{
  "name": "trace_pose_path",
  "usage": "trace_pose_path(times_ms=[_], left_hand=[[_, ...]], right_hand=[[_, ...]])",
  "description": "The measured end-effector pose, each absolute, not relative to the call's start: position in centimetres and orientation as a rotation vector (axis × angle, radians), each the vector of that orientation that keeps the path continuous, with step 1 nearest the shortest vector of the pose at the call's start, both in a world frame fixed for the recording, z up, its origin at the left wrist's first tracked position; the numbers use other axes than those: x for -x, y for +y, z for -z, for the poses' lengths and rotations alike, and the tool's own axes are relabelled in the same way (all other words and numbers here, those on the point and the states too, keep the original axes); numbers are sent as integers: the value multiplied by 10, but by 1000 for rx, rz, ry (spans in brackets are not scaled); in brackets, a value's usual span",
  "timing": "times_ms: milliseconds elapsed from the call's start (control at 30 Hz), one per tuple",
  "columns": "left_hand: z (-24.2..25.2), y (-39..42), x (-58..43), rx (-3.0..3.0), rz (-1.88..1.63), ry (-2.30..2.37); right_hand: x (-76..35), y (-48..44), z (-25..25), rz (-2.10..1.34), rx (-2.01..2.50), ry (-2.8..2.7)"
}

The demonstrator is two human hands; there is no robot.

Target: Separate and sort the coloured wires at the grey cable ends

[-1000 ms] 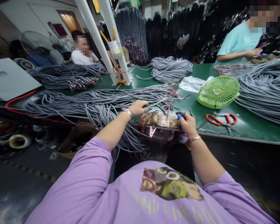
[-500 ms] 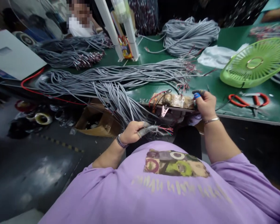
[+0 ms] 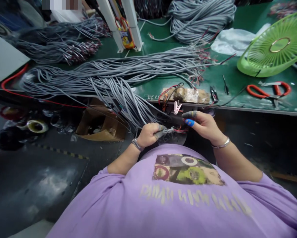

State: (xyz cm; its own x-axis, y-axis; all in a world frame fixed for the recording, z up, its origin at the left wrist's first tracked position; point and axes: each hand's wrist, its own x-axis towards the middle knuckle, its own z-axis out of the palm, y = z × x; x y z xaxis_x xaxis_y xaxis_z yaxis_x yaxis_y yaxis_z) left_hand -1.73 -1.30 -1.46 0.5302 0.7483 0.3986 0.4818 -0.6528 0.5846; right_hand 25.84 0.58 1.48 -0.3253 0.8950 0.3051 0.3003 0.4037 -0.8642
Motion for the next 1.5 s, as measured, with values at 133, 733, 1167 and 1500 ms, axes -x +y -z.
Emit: trace_pose_path(times_ms=[133, 733, 1167, 1500], left_hand=[[16, -14, 18, -2471, -995, 992], [13, -11, 21, -2443, -880, 931], [17, -7, 27, -2332, -787, 1033], [10, -2, 29, -2154, -758, 852]], right_hand=[[-255, -5, -18, -958, 976, -1934], [-224, 1, -17, -858, 957, -2040], [-221, 11, -18, -1249, 905, -2077], [-192, 4, 2, -1782, 1019, -962]])
